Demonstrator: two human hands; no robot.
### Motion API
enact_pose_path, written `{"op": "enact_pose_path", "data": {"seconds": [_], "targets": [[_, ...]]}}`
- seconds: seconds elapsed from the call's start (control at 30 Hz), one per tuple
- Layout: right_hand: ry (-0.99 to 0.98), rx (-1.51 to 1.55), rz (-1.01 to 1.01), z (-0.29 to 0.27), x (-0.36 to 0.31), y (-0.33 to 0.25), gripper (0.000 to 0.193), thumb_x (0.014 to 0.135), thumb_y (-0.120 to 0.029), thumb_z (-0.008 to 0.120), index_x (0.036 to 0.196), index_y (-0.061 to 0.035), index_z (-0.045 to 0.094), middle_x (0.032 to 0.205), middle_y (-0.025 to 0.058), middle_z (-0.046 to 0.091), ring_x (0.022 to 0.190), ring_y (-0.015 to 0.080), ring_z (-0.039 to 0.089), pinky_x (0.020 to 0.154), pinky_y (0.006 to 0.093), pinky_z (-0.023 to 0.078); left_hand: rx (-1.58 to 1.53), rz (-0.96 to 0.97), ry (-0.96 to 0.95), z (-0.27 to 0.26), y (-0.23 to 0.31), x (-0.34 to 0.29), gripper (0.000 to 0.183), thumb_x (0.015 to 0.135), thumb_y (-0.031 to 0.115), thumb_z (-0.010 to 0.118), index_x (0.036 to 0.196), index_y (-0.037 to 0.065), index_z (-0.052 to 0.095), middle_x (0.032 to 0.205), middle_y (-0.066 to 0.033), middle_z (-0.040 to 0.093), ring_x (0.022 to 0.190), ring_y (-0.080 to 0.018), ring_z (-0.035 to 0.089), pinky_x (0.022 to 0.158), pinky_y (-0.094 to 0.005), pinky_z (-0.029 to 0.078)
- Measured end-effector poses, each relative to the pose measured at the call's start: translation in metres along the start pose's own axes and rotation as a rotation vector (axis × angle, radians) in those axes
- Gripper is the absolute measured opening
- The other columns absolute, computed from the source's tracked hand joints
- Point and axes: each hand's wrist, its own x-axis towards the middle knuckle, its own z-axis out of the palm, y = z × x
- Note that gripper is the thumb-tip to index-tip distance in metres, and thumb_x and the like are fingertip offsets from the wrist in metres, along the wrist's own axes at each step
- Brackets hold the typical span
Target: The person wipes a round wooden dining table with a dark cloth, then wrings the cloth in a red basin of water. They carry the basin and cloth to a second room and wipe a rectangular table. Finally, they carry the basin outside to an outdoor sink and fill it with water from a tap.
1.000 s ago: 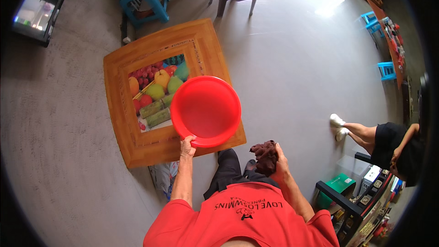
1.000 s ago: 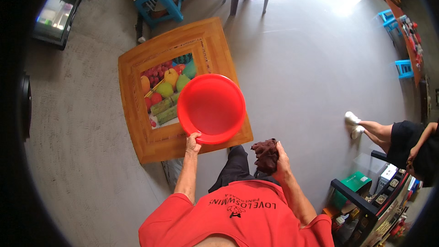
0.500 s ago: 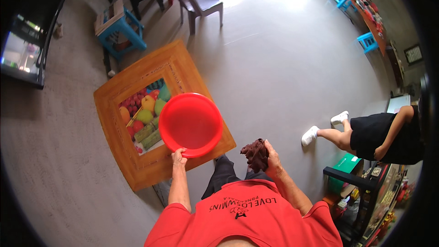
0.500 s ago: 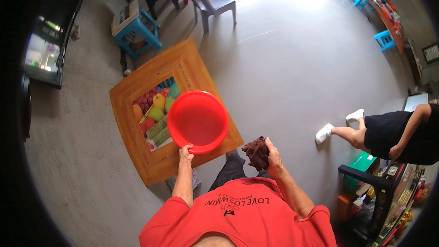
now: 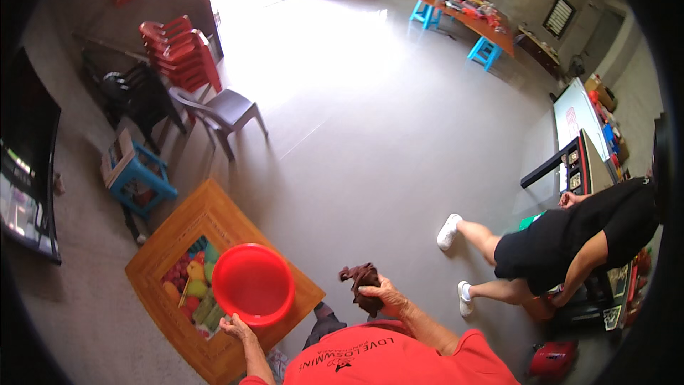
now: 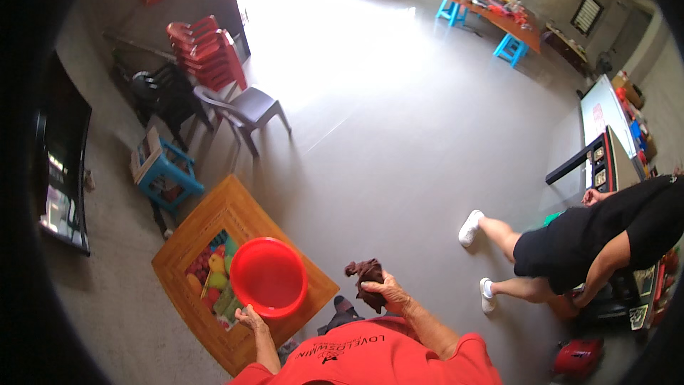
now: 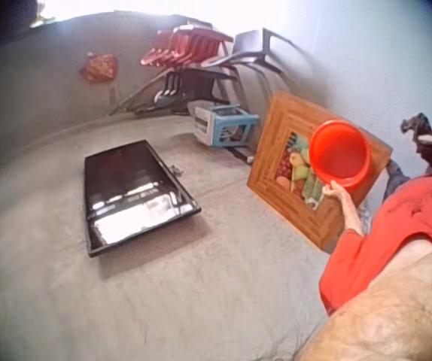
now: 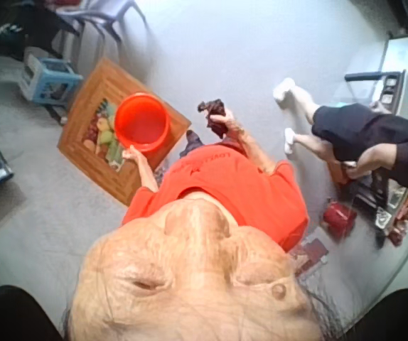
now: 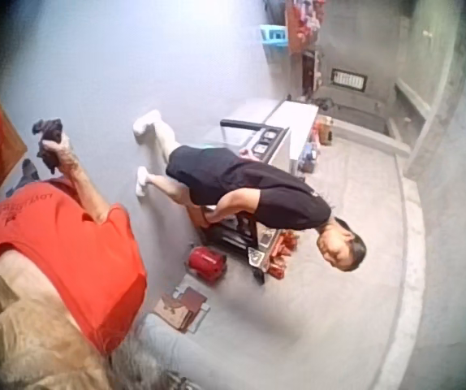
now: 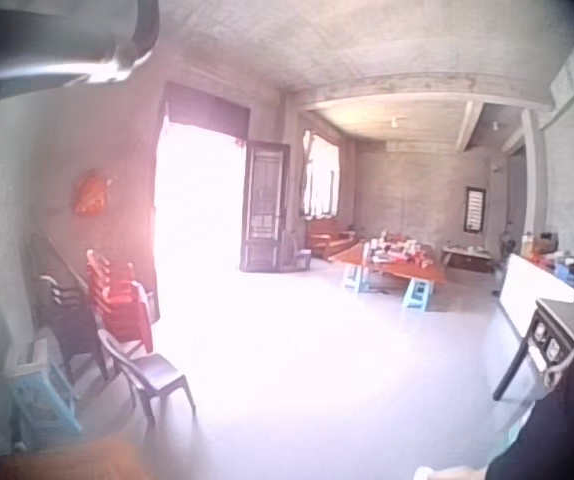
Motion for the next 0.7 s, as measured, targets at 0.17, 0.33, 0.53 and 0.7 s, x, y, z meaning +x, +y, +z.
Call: {"op": "enact_pose_path", "data": {"seconds": [0.17,0.33,0.53,0.7], "targets": [[-0.068,0.083,0.039,-0.026,0.004,-0.008,0.029,0.088,-0.018,0.059,0.113,-0.0038,0.054,0.092,0.0055,0.062,0.075,0.0129,0.062,0.065,0.0287,0.055,-0.23,-0.02,-0.915,0.035,0.15,-0.112,0.041,0.084,0.016,0.06,0.122,0.009,0.047,0.107,-0.0073,0.056,0.09,-0.0174,0.056,0.067,-0.0358,0.052],[-0.176,-0.062,0.036,-0.053,0.007,-0.03,0.032,0.092,-0.032,0.053,0.107,-0.0031,0.058,0.09,0.0044,0.064,0.073,0.0097,0.061,0.065,0.0233,0.051,-0.379,-0.438,-1.825,0.084,0.2,-0.257,0.048,0.088,0.037,0.057,0.127,0.011,0.047,0.112,-0.0048,0.056,0.098,-0.0167,0.056,0.079,-0.0354,0.05],[0.024,-0.198,-0.065,-0.158,-0.014,-0.089,0.035,0.094,-0.033,0.048,0.109,-0.0016,0.056,0.085,0.006,0.064,0.071,0.0132,0.061,0.062,0.0266,0.051,0.091,0.061,-1.815,0.141,0.216,-0.381,0.025,0.09,0.023,0.059,0.105,0.004,0.06,0.084,-0.0023,0.061,0.078,-0.0133,0.061,0.062,-0.0281,0.053],[0.242,-0.535,-0.329,-0.262,-0.047,-0.131,0.039,0.094,-0.028,0.045,0.117,0.0017,0.054,0.099,0.0084,0.064,0.09,0.0153,0.06,0.08,0.0276,0.047,-0.608,-0.266,-1.79,0.169,0.275,-0.482,0.012,0.091,0.015,0.054,0.096,0.004,0.058,0.094,-0.0096,0.065,0.084,-0.0218,0.065,0.076,-0.036,0.054]]}}
